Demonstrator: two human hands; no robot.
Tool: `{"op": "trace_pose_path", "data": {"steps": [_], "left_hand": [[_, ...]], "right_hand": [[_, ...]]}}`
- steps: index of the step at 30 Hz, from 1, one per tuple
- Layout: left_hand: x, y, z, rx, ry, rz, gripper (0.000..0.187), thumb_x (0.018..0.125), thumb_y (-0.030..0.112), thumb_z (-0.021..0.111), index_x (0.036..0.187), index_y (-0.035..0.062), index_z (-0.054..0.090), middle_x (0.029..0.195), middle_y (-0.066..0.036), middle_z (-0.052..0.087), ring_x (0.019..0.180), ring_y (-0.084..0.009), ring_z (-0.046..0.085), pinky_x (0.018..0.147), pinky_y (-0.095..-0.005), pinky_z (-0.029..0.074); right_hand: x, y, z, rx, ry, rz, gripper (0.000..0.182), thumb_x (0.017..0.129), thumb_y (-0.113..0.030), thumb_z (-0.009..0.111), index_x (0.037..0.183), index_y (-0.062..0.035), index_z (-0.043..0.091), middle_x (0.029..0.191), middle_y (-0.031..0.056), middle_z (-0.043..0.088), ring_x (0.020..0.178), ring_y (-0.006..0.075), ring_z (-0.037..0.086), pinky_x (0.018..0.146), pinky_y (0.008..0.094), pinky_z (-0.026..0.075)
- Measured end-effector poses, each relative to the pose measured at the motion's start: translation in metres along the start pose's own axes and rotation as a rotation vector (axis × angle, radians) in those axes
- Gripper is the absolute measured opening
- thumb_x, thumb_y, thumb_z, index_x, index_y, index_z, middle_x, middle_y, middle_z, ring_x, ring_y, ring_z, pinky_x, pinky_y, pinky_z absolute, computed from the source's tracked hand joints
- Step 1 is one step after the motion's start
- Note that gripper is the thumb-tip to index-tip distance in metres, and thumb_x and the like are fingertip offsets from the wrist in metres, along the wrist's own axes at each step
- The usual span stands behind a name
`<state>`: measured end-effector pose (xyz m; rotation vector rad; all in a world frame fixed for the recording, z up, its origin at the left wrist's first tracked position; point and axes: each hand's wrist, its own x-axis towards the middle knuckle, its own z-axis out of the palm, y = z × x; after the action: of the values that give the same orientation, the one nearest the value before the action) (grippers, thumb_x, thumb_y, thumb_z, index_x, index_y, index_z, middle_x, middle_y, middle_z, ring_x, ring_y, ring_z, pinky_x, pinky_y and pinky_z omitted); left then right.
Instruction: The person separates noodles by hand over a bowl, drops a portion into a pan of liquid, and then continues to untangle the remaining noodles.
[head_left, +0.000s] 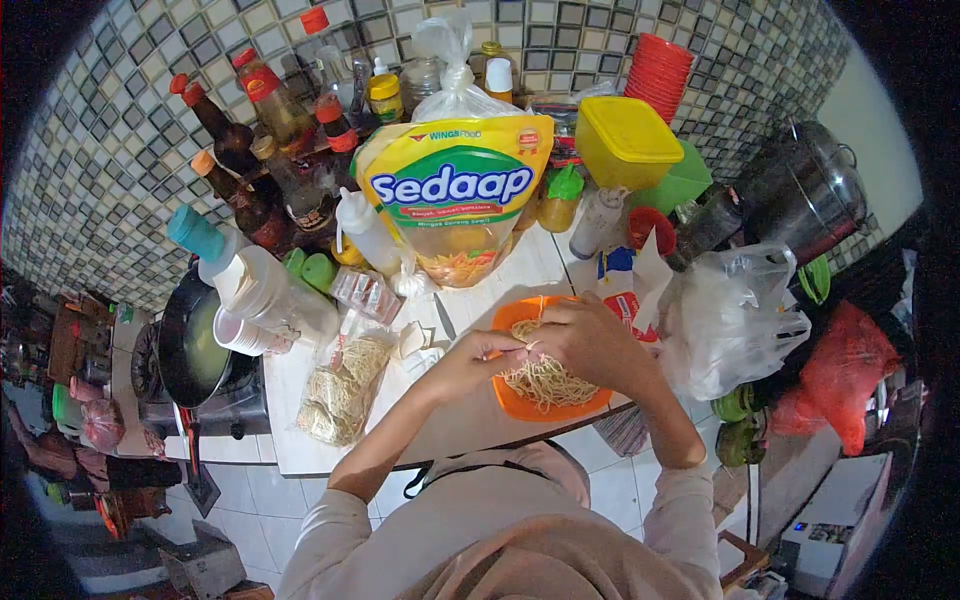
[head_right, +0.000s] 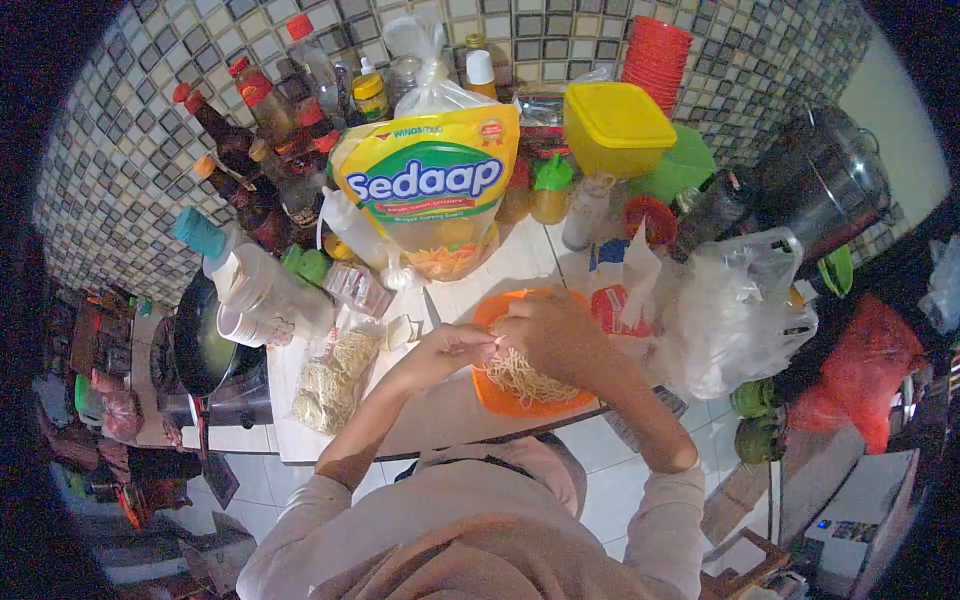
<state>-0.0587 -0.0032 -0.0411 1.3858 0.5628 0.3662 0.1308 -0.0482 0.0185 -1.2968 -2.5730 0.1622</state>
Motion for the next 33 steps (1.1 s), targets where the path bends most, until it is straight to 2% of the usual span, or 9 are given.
{"op": "trace_pose_path", "data": {"steps": [2,7,11,14,17,19,20,25,33], "left_hand": [[0.002,-0.009,-0.001,0.089,0.045,0.070,0.023,0.083,0.016,0.054,0.100,0.0011,0.059,0.091,-0.006,0.060,0.082,-0.0108,0.052,0.076,-0.0245,0.041],[-0.001,0.001,0.003,0.318,0.137,0.151,0.020,0.082,0.012,0.055,0.100,0.0026,0.059,0.086,-0.006,0.057,0.082,-0.0115,0.052,0.074,-0.0245,0.041],[0.000,0.000,0.006,0.293,0.174,0.198,0.020,0.081,0.011,0.055,0.098,0.0015,0.059,0.083,-0.006,0.057,0.080,-0.0120,0.052,0.073,-0.0255,0.041],[-0.001,0.003,0.009,0.268,0.221,0.090,0.021,0.081,0.012,0.055,0.100,0.0014,0.058,0.085,-0.008,0.058,0.081,-0.0122,0.052,0.074,-0.0256,0.041],[-0.002,0.010,0.011,0.204,0.340,0.226,0.019,0.078,0.013,0.058,0.090,-0.0015,0.060,0.072,-0.009,0.060,0.068,-0.0127,0.054,0.069,-0.0268,0.043],[-0.001,0.005,0.005,0.493,0.217,0.176,0.024,0.080,0.013,0.057,0.102,0.0021,0.058,0.093,-0.010,0.059,0.087,-0.0113,0.052,0.077,-0.0250,0.041],[-0.001,0.004,0.005,0.493,0.216,0.176,0.024,0.080,0.013,0.057,0.102,0.0021,0.058,0.093,-0.010,0.059,0.087,-0.0113,0.052,0.077,-0.0250,0.041],[-0.002,0.001,0.004,0.082,0.088,0.085,0.025,0.081,0.016,0.057,0.099,-0.0003,0.059,0.092,-0.008,0.059,0.087,-0.0104,0.052,0.077,-0.0251,0.041],[-0.003,-0.007,0.002,-0.242,-0.014,-0.059,0.028,0.080,0.022,0.058,0.099,0.0003,0.059,0.086,-0.004,0.060,0.082,-0.0102,0.053,0.076,-0.0241,0.041]], "right_hand": [[-0.001,0.002,0.005,-0.062,0.052,-0.011,0.014,0.074,-0.019,0.053,0.085,-0.0114,0.058,0.076,0.0014,0.052,0.077,0.0175,0.053,0.072,0.0355,0.039],[0.002,-0.005,0.004,0.010,0.103,0.083,0.013,0.074,-0.020,0.052,0.079,-0.0103,0.059,0.074,0.0034,0.054,0.076,0.0203,0.053,0.072,0.0362,0.040],[0.001,-0.005,0.006,0.106,0.194,0.101,0.014,0.073,-0.020,0.050,0.073,-0.0097,0.059,0.072,0.0035,0.055,0.078,0.0216,0.053,0.072,0.0373,0.041],[0.001,-0.005,0.005,0.119,0.193,0.126,0.015,0.074,-0.020,0.050,0.073,-0.0089,0.059,0.073,0.0041,0.056,0.078,0.0222,0.052,0.072,0.0368,0.041],[-0.002,-0.006,0.007,0.183,0.204,0.171,0.016,0.076,-0.020,0.049,0.074,-0.0085,0.060,0.074,0.0059,0.056,0.077,0.0236,0.053,0.073,0.0379,0.041],[-0.002,-0.003,0.008,0.230,0.186,0.177,0.017,0.076,-0.021,0.049,0.074,-0.0081,0.060,0.074,0.0070,0.056,0.076,0.0246,0.053,0.072,0.0384,0.041],[-0.002,-0.002,0.008,0.277,0.167,0.182,0.018,0.077,-0.021,0.049,0.075,-0.0077,0.060,0.073,0.0081,0.057,0.076,0.0256,0.053,0.072,0.0390,0.040],[-0.001,-0.003,0.003,0.369,0.149,0.201,0.021,0.077,-0.024,0.049,0.075,-0.0067,0.061,0.072,0.0095,0.057,0.076,0.0270,0.053,0.071,0.0384,0.040],[-0.001,-0.006,-0.005,0.524,0.131,0.176,0.023,0.076,-0.025,0.050,0.076,-0.0057,0.062,0.074,0.0104,0.057,0.078,0.0261,0.053,0.072,0.0358,0.040]]}}
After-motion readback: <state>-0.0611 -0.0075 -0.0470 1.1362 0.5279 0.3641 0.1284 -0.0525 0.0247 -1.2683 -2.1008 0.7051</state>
